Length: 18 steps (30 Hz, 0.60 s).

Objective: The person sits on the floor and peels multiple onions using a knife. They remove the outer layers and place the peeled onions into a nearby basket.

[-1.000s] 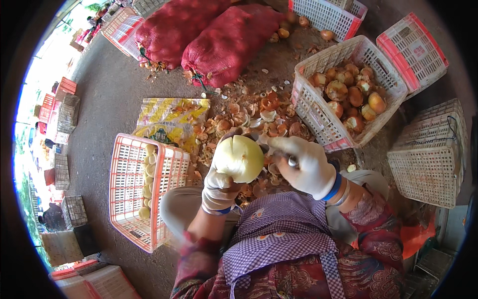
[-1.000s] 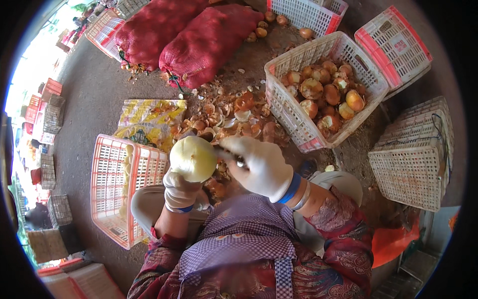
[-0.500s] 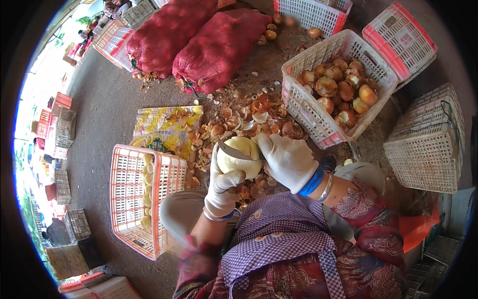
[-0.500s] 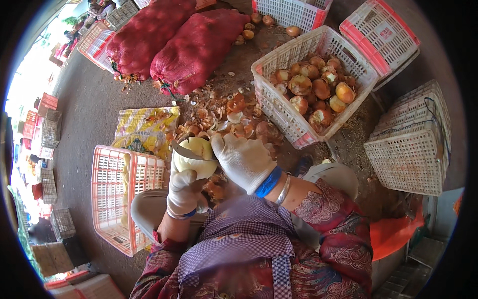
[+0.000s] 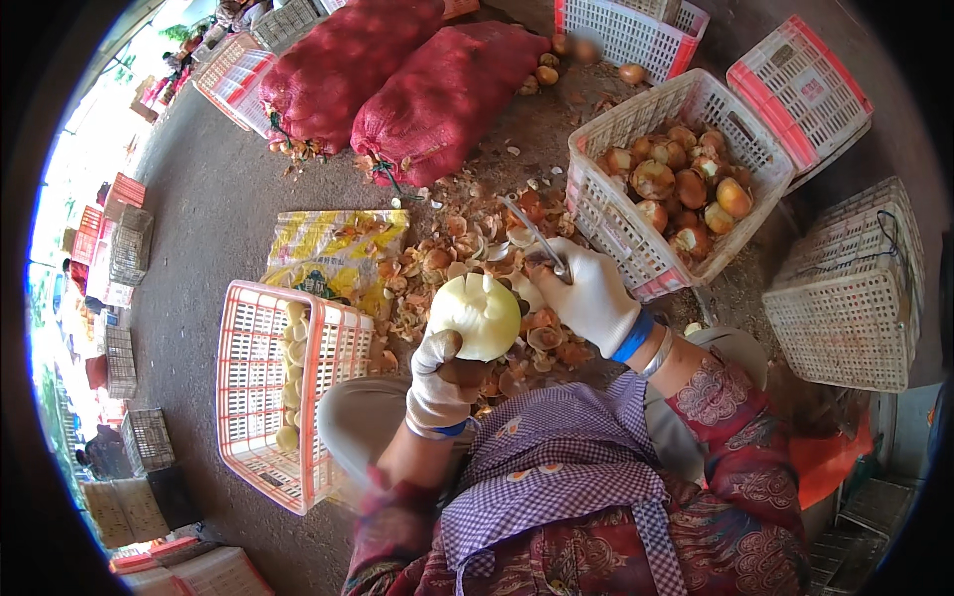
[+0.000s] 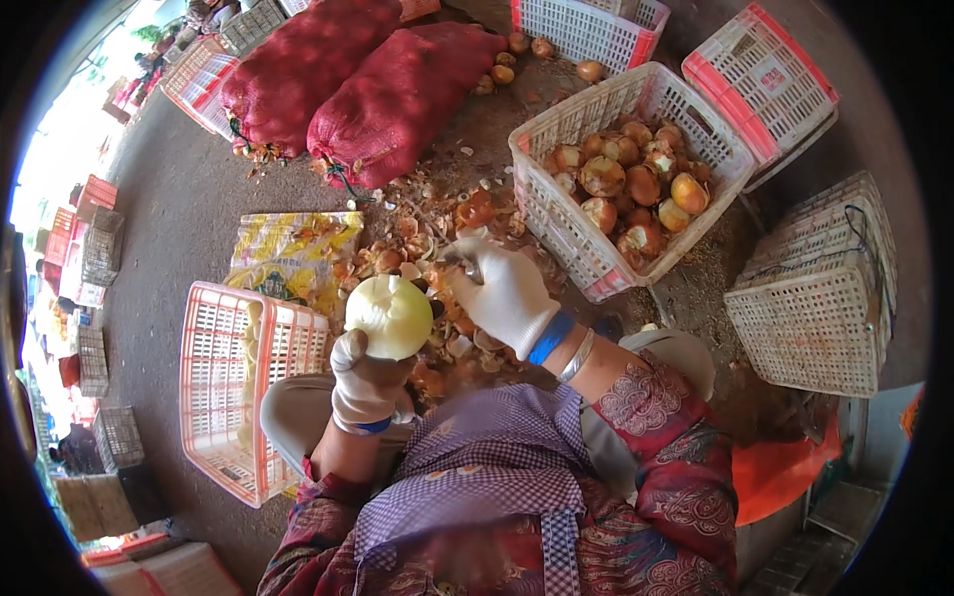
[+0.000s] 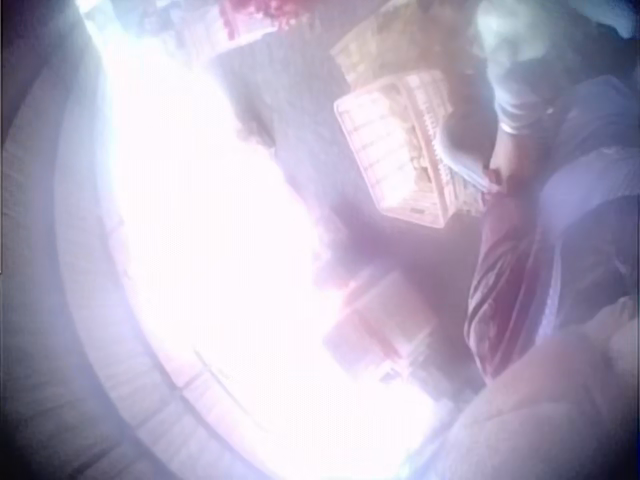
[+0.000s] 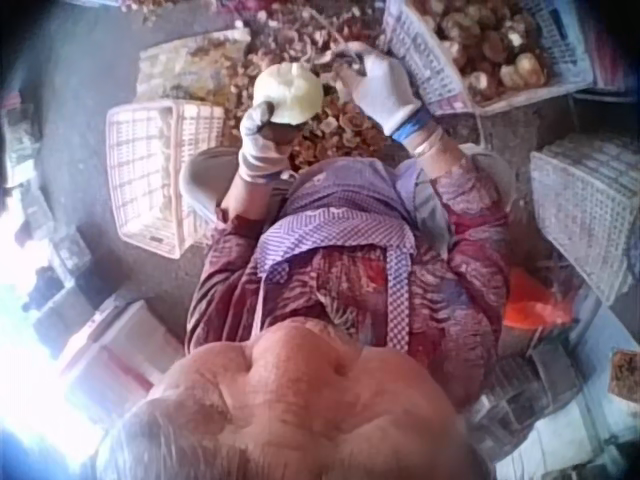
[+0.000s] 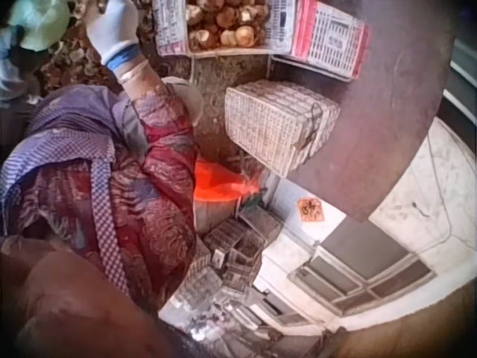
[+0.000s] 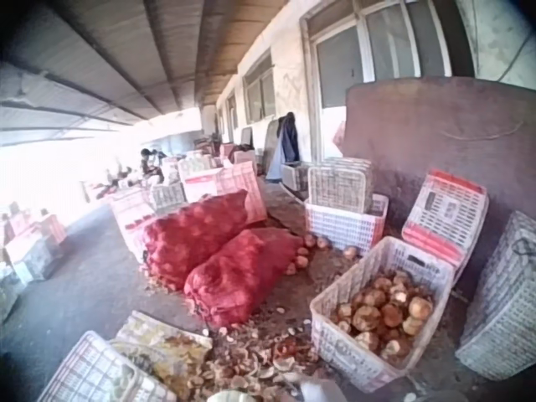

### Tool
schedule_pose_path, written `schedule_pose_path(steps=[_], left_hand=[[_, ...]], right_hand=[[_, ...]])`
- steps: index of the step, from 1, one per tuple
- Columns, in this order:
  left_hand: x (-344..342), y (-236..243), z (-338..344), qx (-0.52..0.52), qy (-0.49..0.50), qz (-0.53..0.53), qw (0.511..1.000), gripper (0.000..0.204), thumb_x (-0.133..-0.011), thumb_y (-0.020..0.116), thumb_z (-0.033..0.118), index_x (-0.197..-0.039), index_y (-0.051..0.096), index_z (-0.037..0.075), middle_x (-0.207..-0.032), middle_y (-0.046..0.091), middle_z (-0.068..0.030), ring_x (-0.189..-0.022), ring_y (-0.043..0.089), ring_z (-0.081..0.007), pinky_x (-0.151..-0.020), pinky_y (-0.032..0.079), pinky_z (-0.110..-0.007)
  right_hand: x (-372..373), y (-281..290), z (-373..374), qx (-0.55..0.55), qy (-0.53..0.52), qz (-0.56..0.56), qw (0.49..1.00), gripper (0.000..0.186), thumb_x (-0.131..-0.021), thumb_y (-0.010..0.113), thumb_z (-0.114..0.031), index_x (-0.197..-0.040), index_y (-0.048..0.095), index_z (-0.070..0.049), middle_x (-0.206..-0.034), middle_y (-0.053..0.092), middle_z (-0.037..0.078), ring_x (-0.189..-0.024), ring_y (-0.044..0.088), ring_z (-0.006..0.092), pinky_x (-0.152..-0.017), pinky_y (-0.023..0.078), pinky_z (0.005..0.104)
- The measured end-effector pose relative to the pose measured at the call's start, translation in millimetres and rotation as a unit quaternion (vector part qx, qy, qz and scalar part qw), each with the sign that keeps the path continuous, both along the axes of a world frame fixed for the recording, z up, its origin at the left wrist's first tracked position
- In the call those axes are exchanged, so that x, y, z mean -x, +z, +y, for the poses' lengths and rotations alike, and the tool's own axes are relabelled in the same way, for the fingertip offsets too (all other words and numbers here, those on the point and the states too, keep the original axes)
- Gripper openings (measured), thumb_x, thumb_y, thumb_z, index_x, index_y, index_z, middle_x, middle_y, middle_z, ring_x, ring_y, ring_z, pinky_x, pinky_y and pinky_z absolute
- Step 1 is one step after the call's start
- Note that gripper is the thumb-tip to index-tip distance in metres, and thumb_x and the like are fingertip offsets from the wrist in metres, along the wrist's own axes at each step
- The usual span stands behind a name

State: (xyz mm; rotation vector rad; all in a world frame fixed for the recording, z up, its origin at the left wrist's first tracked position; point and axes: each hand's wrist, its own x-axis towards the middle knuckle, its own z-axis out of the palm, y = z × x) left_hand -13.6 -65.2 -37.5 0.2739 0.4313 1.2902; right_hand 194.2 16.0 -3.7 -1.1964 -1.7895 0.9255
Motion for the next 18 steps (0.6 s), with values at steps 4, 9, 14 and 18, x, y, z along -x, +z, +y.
schedule_pose_path(steps=[4,9,14,18], left_hand=[[-3.8,18.9,8.5,-0.058,0.031,0.129,0.989,0.086,-0.074,0.086,0.026,-0.147,0.047,0.004,-0.134,0.061,-0.0152,-0.119,0.064,-0.0301,-0.101,0.056,-0.043],[6.9,42.8,-4.1,-0.073,0.147,0.242,0.956,0.087,-0.072,0.088,0.026,-0.144,0.047,0.002,-0.133,0.061,-0.0156,-0.117,0.066,-0.029,-0.098,0.058,-0.044],[55.9,76.5,-26.1,-0.08,0.252,0.283,0.922,0.084,-0.075,0.085,0.025,-0.145,0.045,0.001,-0.132,0.061,-0.0151,-0.124,0.061,-0.0282,-0.105,0.053,-0.04],[118.6,93.7,-54.8,-0.021,0.401,0.335,0.852,0.092,-0.069,0.091,0.023,-0.143,0.043,-0.001,-0.125,0.063,-0.0158,-0.114,0.066,-0.0279,-0.098,0.059,-0.042]], right_hand=[[1.0,5.4,-11.0,-0.078,0.08,0.045,0.993,0.025,-0.094,0.076,-0.02,-0.113,0.073,-0.005,-0.108,0.077,0.014,-0.1,0.074,0.0305,-0.086,0.056,0.0374],[-0.9,-7.2,-3.2,-0.01,0.057,0.06,0.997,0.028,-0.095,0.073,-0.013,-0.12,0.072,-0.001,-0.114,0.077,0.019,-0.102,0.075,0.0257,-0.086,0.059,0.0352],[-8.2,-3.2,-6.6,0.081,0.02,0.078,0.993,0.018,-0.1,0.066,-0.01,-0.113,0.072,0.0,-0.091,0.076,0.005,-0.077,0.067,0.0092,-0.066,0.053,0.0262],[1.0,12.8,-17.5,0.233,-0.014,0.04,0.972,0.021,-0.1,0.067,-0.014,-0.116,0.07,-0.001,-0.078,0.064,-0.003,-0.057,0.056,0.0047,-0.049,0.044,0.0231]])
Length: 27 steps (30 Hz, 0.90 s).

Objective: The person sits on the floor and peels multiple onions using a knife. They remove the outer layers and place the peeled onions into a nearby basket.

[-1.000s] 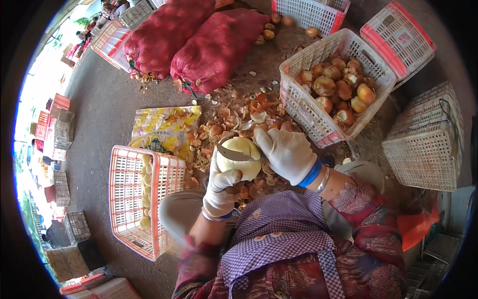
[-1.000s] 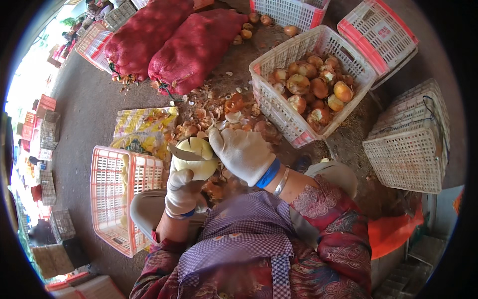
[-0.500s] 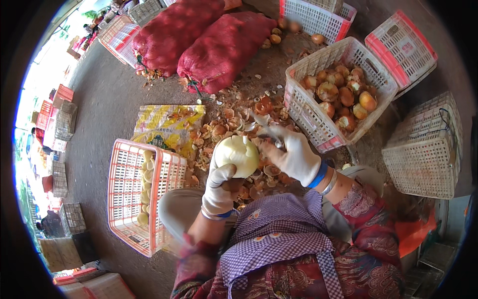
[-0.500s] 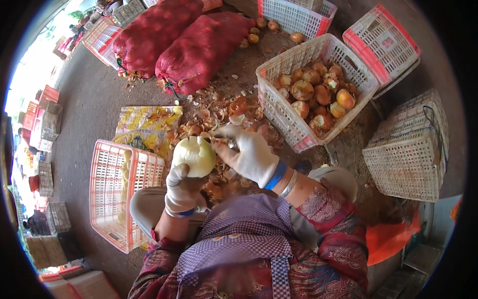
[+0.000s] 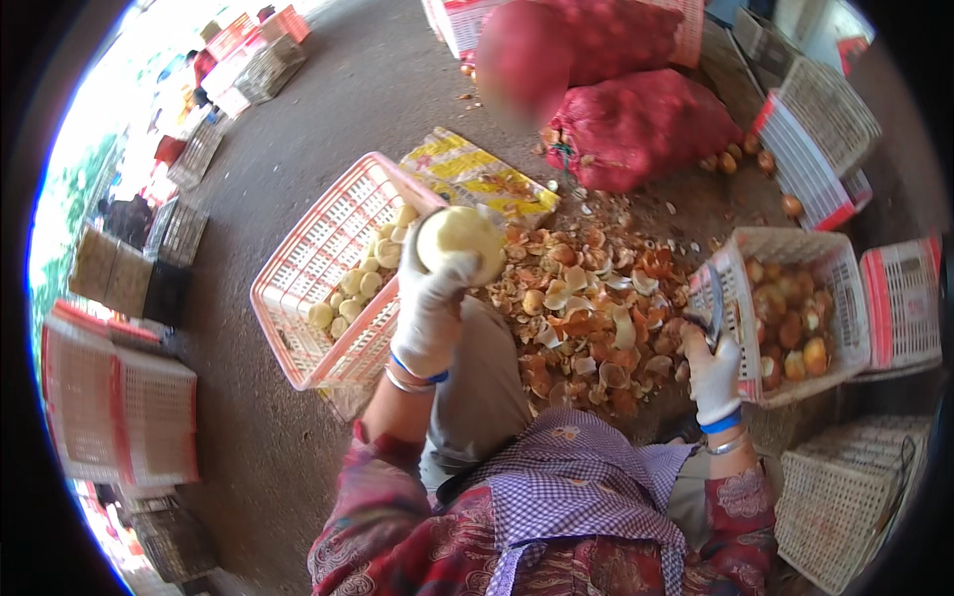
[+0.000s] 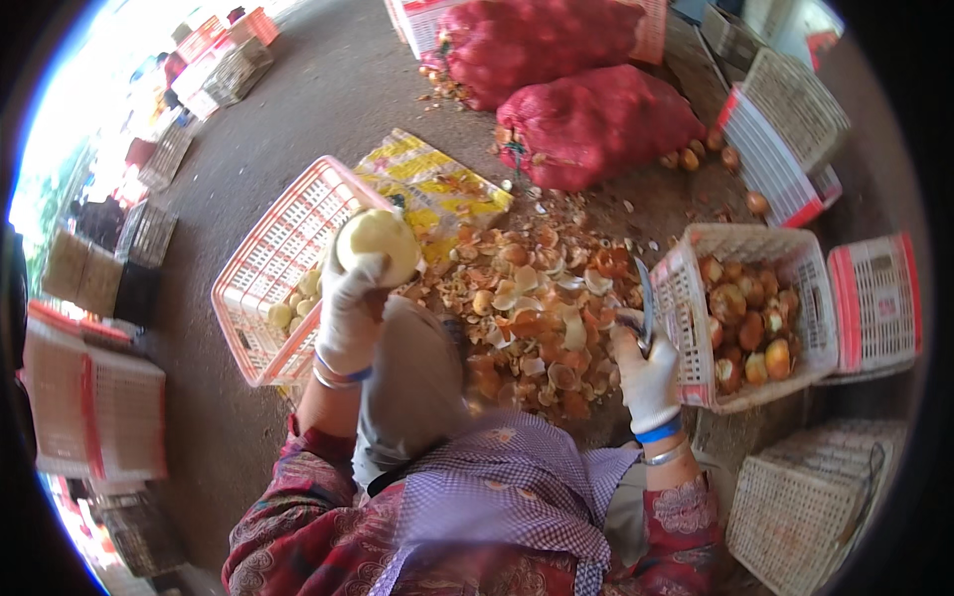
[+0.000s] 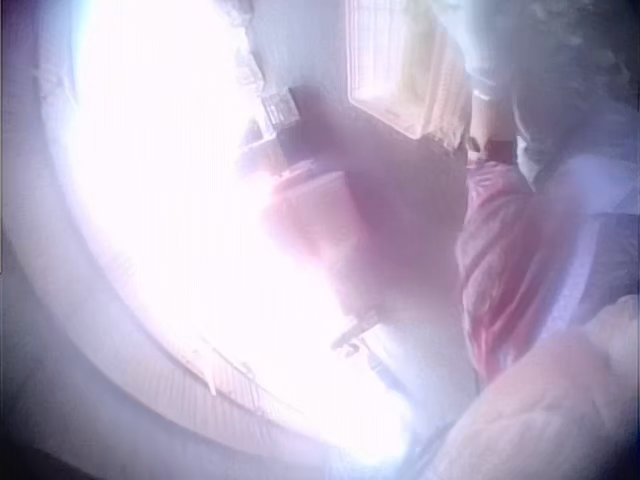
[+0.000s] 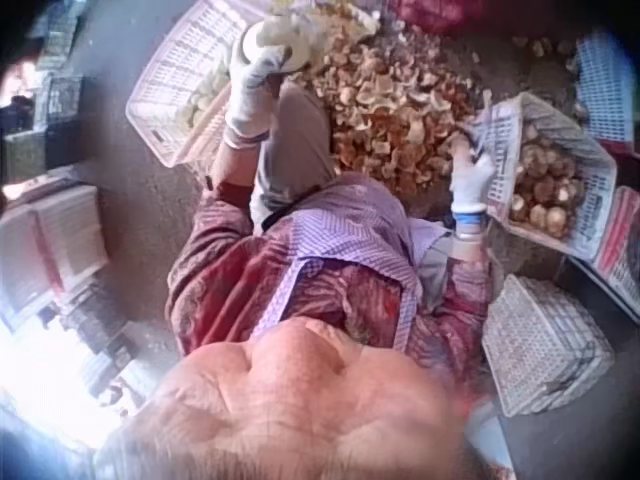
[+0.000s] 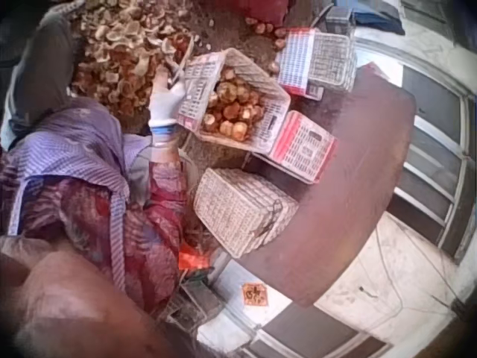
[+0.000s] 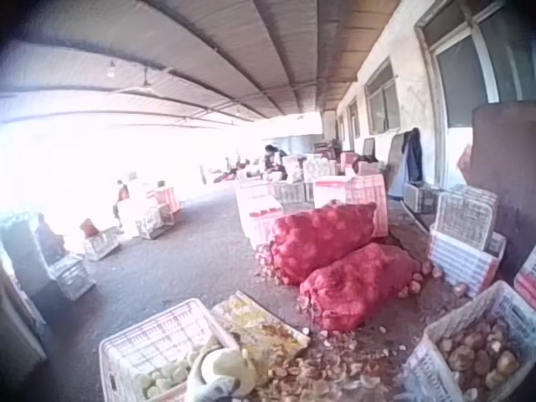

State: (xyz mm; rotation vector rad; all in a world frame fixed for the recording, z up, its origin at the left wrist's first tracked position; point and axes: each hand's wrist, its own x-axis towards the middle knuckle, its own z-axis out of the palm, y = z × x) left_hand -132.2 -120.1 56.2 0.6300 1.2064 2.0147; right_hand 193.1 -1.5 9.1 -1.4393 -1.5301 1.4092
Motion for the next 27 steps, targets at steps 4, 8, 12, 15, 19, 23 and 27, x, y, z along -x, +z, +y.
schedule_pose_path(steps=[4,8,12,15,19,23,27], left_hand=[[92.9,-36.4,-40.6,0.039,0.17,0.069,0.982,0.06,-0.084,0.081,0.016,-0.134,0.051,0.002,-0.118,0.065,-0.015,-0.101,0.071,-0.0248,-0.079,0.066,-0.035],[178.9,-80.1,-105.7,0.205,0.322,0.134,0.914,0.071,-0.079,0.086,0.006,-0.138,0.047,0.0,-0.108,0.067,-0.0114,-0.092,0.071,-0.0223,-0.078,0.062,-0.031],[247.0,-162.4,-195.7,0.395,0.383,0.229,0.803,0.064,-0.071,0.088,0.012,-0.127,0.06,-0.003,-0.108,0.072,-0.0156,-0.097,0.072,-0.0251,-0.086,0.057,-0.034],[276.6,-206.7,-243.0,0.569,0.34,0.214,0.718,0.071,-0.068,0.089,0.018,-0.128,0.063,-0.008,-0.124,0.071,-0.0242,-0.11,0.071,-0.0303,-0.096,0.055,-0.037],[263.0,-191.2,-193.3,0.436,0.271,0.203,0.834,0.073,-0.082,0.082,0.021,-0.141,0.053,-0.011,-0.126,0.067,-0.0193,-0.11,0.065,-0.0263,-0.094,0.051,-0.035],[225.0,-164.0,-79.7,0.317,0.223,0.204,0.899,0.052,-0.089,0.078,0.011,-0.135,0.06,-0.006,-0.118,0.068,-0.0092,-0.097,0.065,-0.0155,-0.087,0.053,-0.03],[122.0,-106.1,53.4,0.197,0.004,0.202,0.959,0.054,-0.091,0.078,0.01,-0.14,0.059,-0.003,-0.123,0.067,-0.0082,-0.106,0.064,-0.0163,-0.092,0.054,-0.032]], right_hand=[[3.6,-7.9,-0.8,0.006,-0.001,-0.011,1.0,0.022,-0.1,0.066,-0.016,-0.118,0.069,-0.003,-0.074,0.061,-0.003,-0.05,0.051,0.0049,-0.044,0.041,0.0224],[2.3,-21.7,3.3,0.015,-0.016,-0.015,1.0,0.024,-0.1,0.067,-0.016,-0.12,0.068,-0.003,-0.075,0.061,-0.002,-0.051,0.052,0.0064,-0.043,0.042,0.0233],[-0.5,-33.0,5.9,0.014,-0.002,-0.054,0.998,0.024,-0.101,0.066,-0.016,-0.12,0.068,-0.002,-0.075,0.061,0.0,-0.051,0.053,0.0075,-0.042,0.043,0.0232],[-2.6,-36.3,6.8,0.021,-0.012,-0.035,0.999,0.023,-0.101,0.066,-0.019,-0.118,0.068,-0.002,-0.074,0.062,0.001,-0.05,0.053,0.0084,-0.04,0.041,0.0241],[-10.9,-8.0,17.6,-0.027,-0.116,0.02,0.993,0.019,-0.102,0.068,-0.024,-0.105,0.067,-0.005,-0.071,0.061,0.0,-0.042,0.051,0.0087,-0.037,0.038,0.0253],[-47.7,15.1,49.2,-0.088,-0.258,0.162,0.948,0.019,-0.098,0.073,-0.025,-0.105,0.068,-0.009,-0.069,0.061,0.0,-0.043,0.052,0.0104,-0.036,0.038,0.0247],[-87.1,65.7,41.8,-0.09,-0.347,0.328,0.874,0.021,-0.101,0.068,-0.029,-0.101,0.066,-0.009,-0.065,0.056,0.002,-0.041,0.05,0.0127,-0.035,0.034,0.0261]])
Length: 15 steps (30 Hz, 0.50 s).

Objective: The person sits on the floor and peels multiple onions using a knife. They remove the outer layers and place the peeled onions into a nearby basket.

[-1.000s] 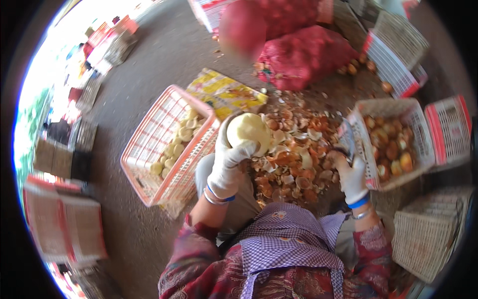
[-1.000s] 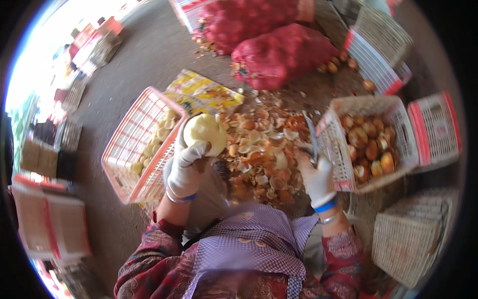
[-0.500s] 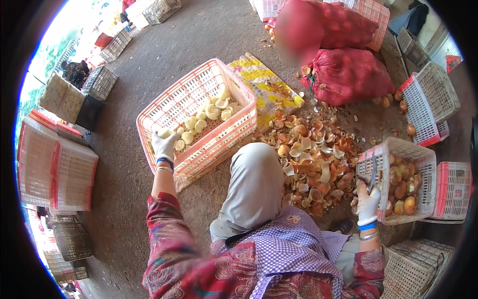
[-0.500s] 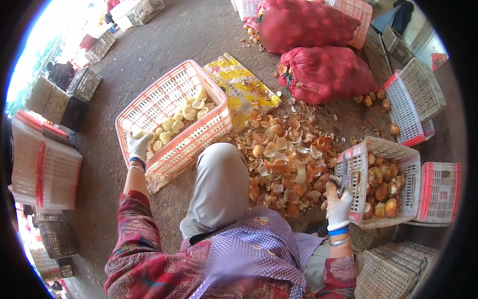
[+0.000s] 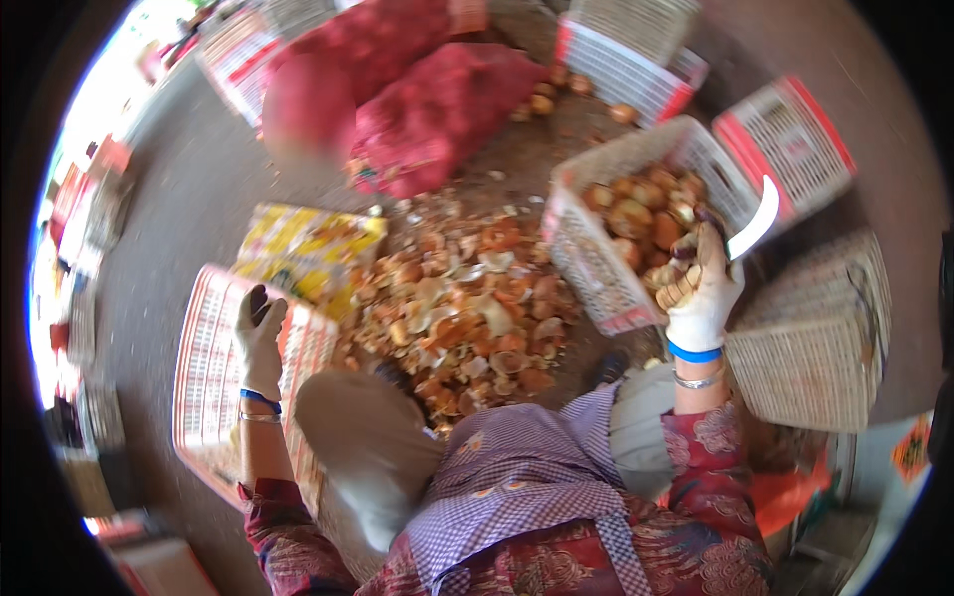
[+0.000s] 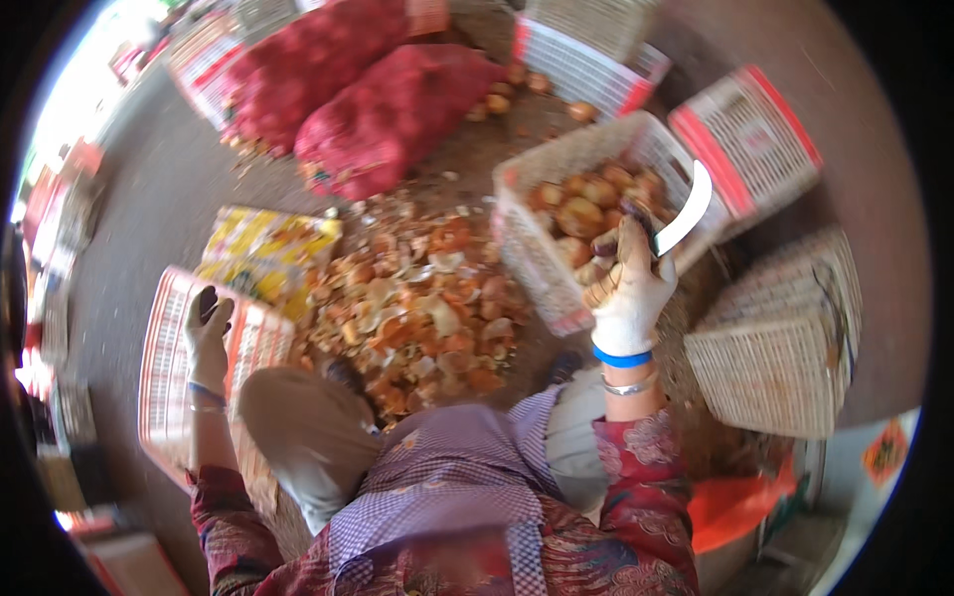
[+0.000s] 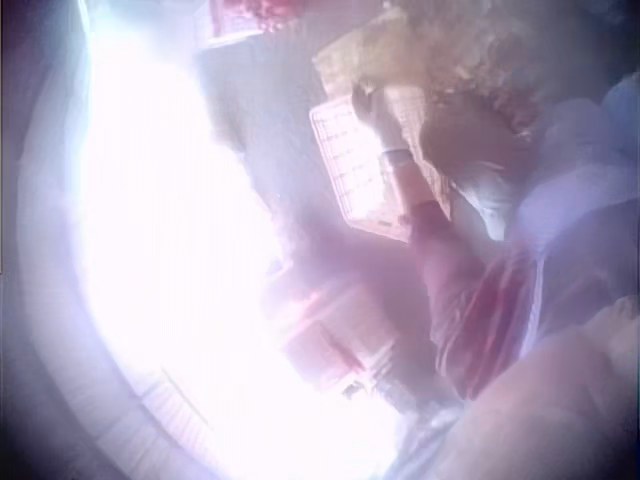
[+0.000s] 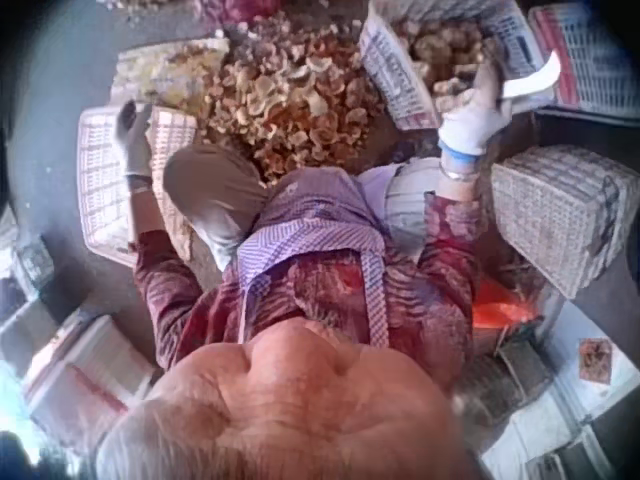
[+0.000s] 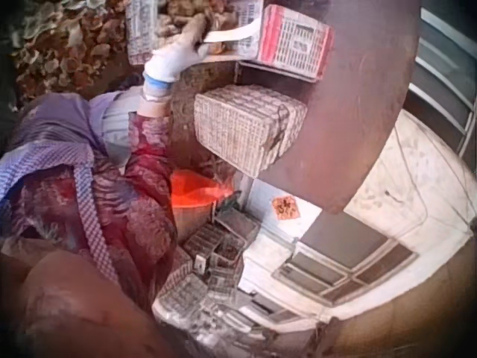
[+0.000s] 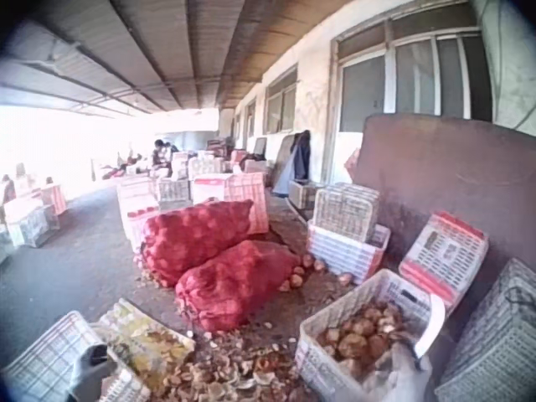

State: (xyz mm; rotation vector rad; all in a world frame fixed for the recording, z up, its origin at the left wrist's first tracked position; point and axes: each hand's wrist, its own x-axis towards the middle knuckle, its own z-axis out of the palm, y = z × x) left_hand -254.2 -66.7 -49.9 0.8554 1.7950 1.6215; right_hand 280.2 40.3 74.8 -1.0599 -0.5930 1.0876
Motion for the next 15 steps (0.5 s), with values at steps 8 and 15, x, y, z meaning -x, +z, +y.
schedule_pose_path(steps=[8,15], left_hand=[[-293.8,34.3,202.8,-0.036,-0.349,0.308,0.885,0.057,-0.086,0.083,0.01,-0.138,0.062,0.001,-0.117,0.07,-0.0072,-0.103,0.064,-0.0143,-0.091,0.053,-0.03],[-509.8,-22.9,290.1,0.061,-0.481,0.274,0.831,0.078,-0.081,0.087,0.024,-0.146,0.053,-0.001,-0.134,0.067,-0.0213,-0.128,0.062,-0.0314,-0.107,0.05,-0.038]], right_hand=[[-97.6,-1.6,-31.0,-0.105,-0.173,-0.042,0.978,0.039,-0.107,0.053,-0.041,-0.121,0.062,-0.005,-0.085,0.058,0.002,-0.047,0.046,0.0124,-0.049,0.044,0.0296],[-135.1,-2.9,-55.8,-0.16,-0.104,0.108,0.976,0.039,-0.11,0.047,-0.026,-0.138,0.054,0.0,-0.082,0.064,0.012,-0.043,0.056,0.0151,-0.047,0.057,0.0343]])
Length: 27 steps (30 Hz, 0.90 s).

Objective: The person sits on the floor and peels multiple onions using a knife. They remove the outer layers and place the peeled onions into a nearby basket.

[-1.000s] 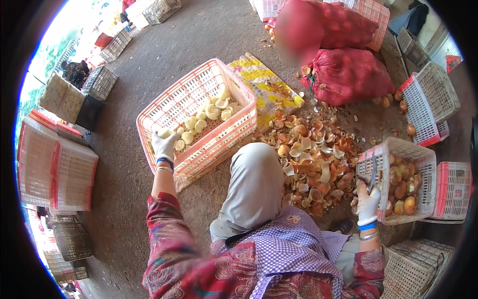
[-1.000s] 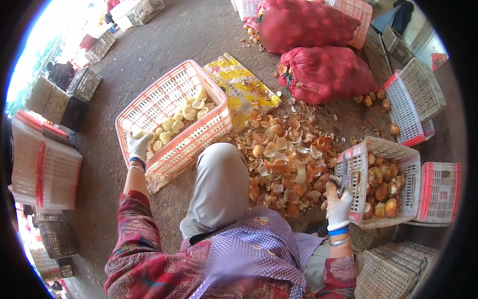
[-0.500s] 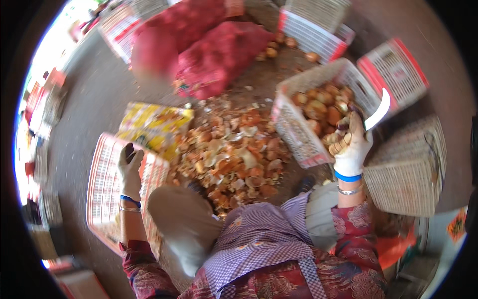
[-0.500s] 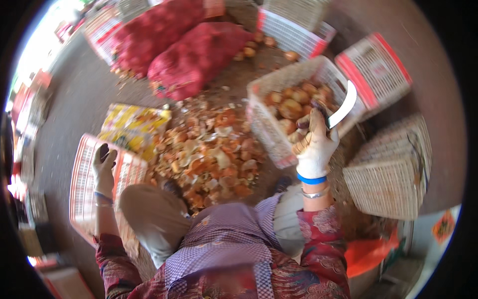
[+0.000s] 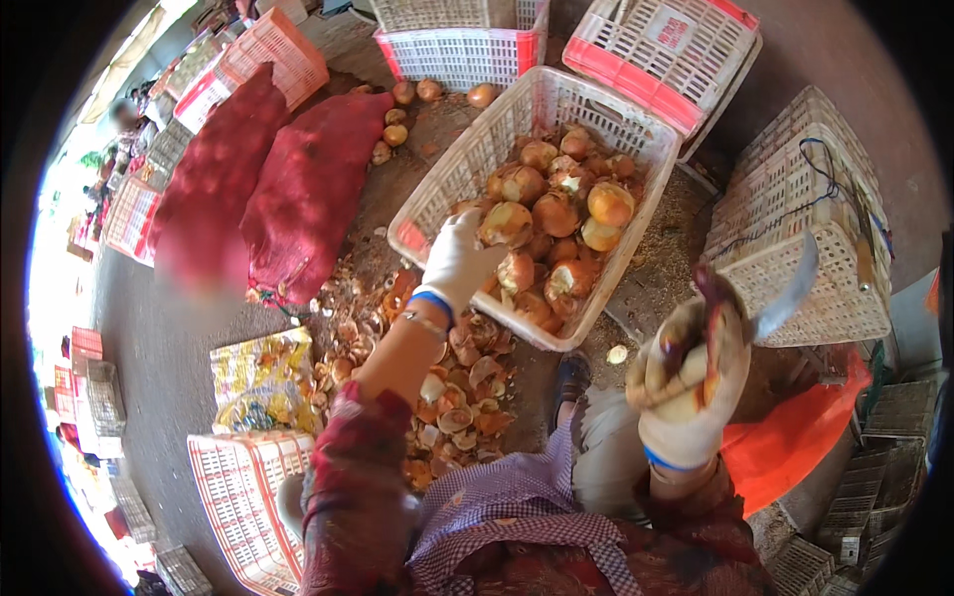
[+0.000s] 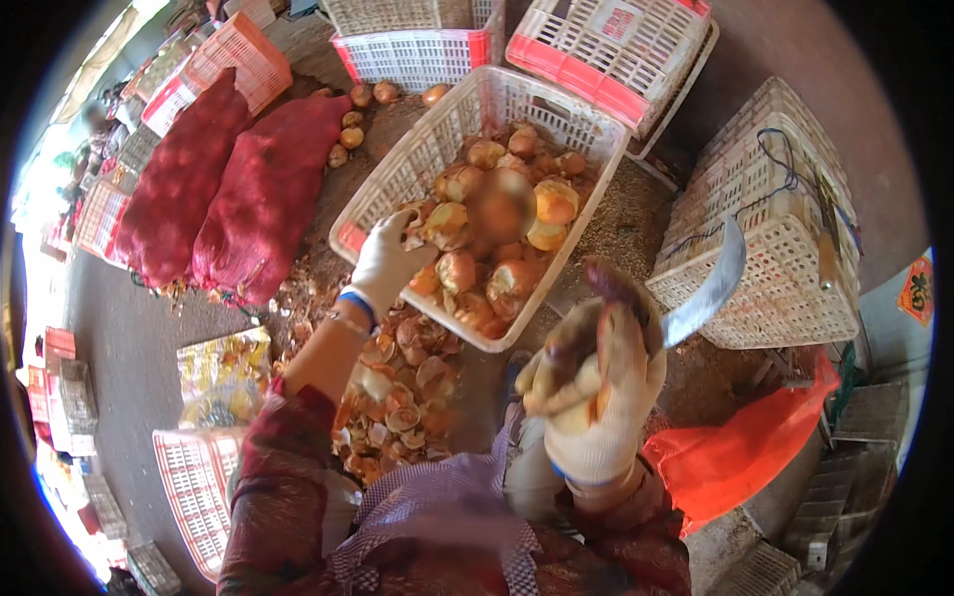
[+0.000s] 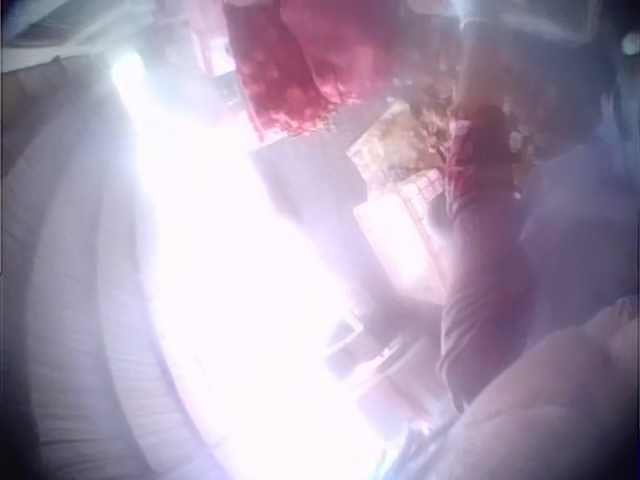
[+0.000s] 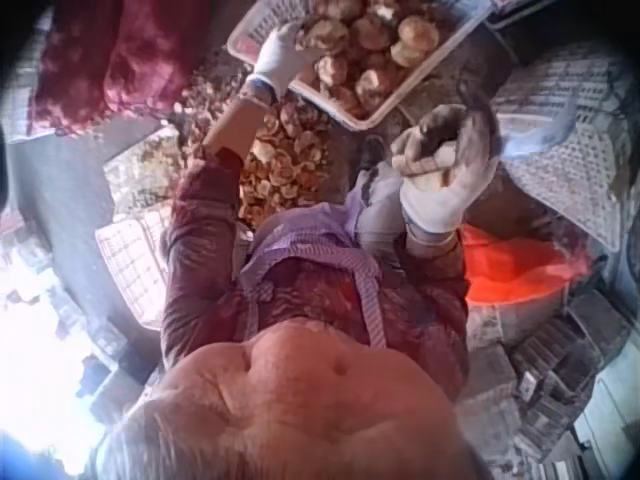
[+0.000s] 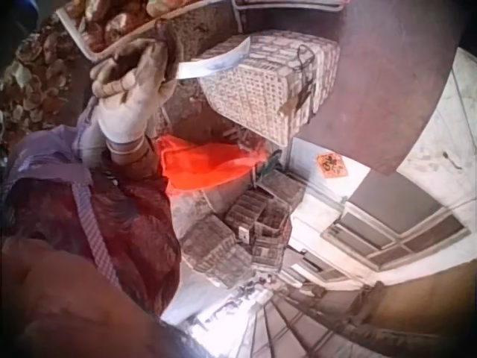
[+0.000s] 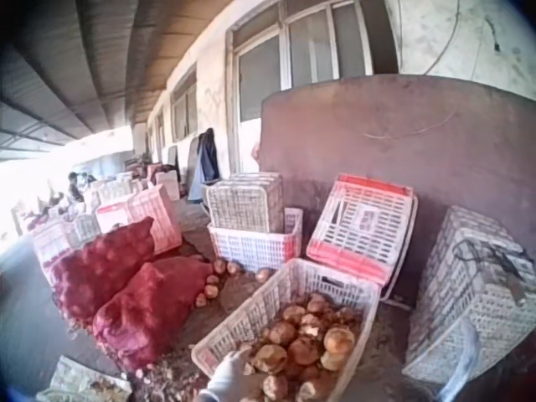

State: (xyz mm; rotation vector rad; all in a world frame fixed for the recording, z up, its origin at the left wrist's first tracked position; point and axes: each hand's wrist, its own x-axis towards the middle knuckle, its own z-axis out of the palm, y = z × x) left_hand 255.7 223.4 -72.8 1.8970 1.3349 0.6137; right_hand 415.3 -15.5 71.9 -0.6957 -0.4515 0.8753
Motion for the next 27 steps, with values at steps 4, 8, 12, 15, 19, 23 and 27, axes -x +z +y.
schedule_pose_path(steps=[4,8,12,15,19,23,27], left_hand=[[-66.9,-30.2,36.0,-0.015,-0.018,0.217,0.976,0.084,-0.076,0.083,0.031,-0.146,0.045,0.005,-0.14,0.052,-0.0252,-0.125,0.058,-0.046,-0.103,0.055,-0.048],[-108.4,-43.5,52.0,0.049,-0.015,0.33,0.943,0.089,-0.075,0.083,0.023,-0.151,0.038,0.008,-0.148,0.044,-0.0214,-0.134,0.051,-0.0457,-0.101,0.057,-0.048],[-125.3,-54.5,62.3,0.041,-0.019,0.398,0.916,0.09,-0.077,0.078,0.015,-0.155,0.034,0.01,-0.154,0.041,-0.0218,-0.136,0.05,-0.0446,-0.102,0.056,-0.046],[-120.4,-45.2,66.0,0.019,-0.031,0.368,0.929,0.09,-0.078,0.078,0.011,-0.155,0.032,0.009,-0.154,0.041,-0.0236,-0.136,0.049,-0.0457,-0.102,0.056,-0.045],[-87.0,-33.9,71.1,0.276,-0.004,-0.175,0.945,0.079,-0.078,0.081,0.012,-0.148,0.044,0.002,-0.117,0.064,-0.0111,-0.103,0.066,-0.0242,-0.087,0.06,-0.038],[-49.4,-9.2,40.6,0.271,-0.048,-0.442,0.854,0.076,-0.08,0.08,0.013,-0.147,0.046,0.001,-0.112,0.067,-0.009,-0.098,0.069,-0.0214,-0.084,0.062,-0.037],[-7.3,71.9,-36.2,0.254,-0.094,-0.5,0.823,0.088,-0.074,0.083,0.013,-0.151,0.042,0.001,-0.133,0.062,-0.0147,-0.12,0.064,-0.0285,-0.093,0.061,-0.042]], right_hand=[[-23.4,-10.4,-6.0,-0.046,0.045,0.04,0.997,0.044,-0.11,0.043,-0.022,-0.145,0.045,0.005,-0.081,0.067,0.016,-0.045,0.06,0.024,-0.047,0.056,0.0415],[-35.6,-7.0,-10.8,0.003,0.033,0.021,0.999,0.047,-0.109,0.047,-0.026,-0.145,0.046,0.004,-0.079,0.068,0.017,-0.046,0.059,0.0255,-0.055,0.055,0.0459],[-42.4,-7.6,-11.3,0.052,0.02,0.028,0.998,0.044,-0.108,0.049,-0.025,-0.141,0.049,0.002,-0.074,0.065,0.014,-0.044,0.057,0.0234,-0.054,0.053,0.0428],[-46.4,-4.4,-14.0,0.095,0.033,0.022,0.995,0.04,-0.107,0.049,-0.025,-0.137,0.052,0.001,-0.074,0.062,0.013,-0.044,0.055,0.0216,-0.049,0.05,0.0355],[-45.8,1.3,-12.3,0.145,0.042,-0.001,0.989,0.038,-0.107,0.052,-0.024,-0.138,0.053,-0.001,-0.079,0.063,0.013,-0.046,0.058,0.019,-0.045,0.047,0.0292],[-35.3,5.0,0.4,0.207,0.061,0.045,0.975,0.035,-0.105,0.061,-0.024,-0.132,0.061,-0.002,-0.087,0.066,0.011,-0.049,0.061,0.0155,-0.036,0.037,0.0246],[-15.5,-14.4,22.2,0.229,0.106,0.002,0.968,0.032,-0.103,0.064,-0.025,-0.125,0.063,-0.002,-0.093,0.07,0.013,-0.05,0.061,0.0165,-0.044,0.052,0.0314]])
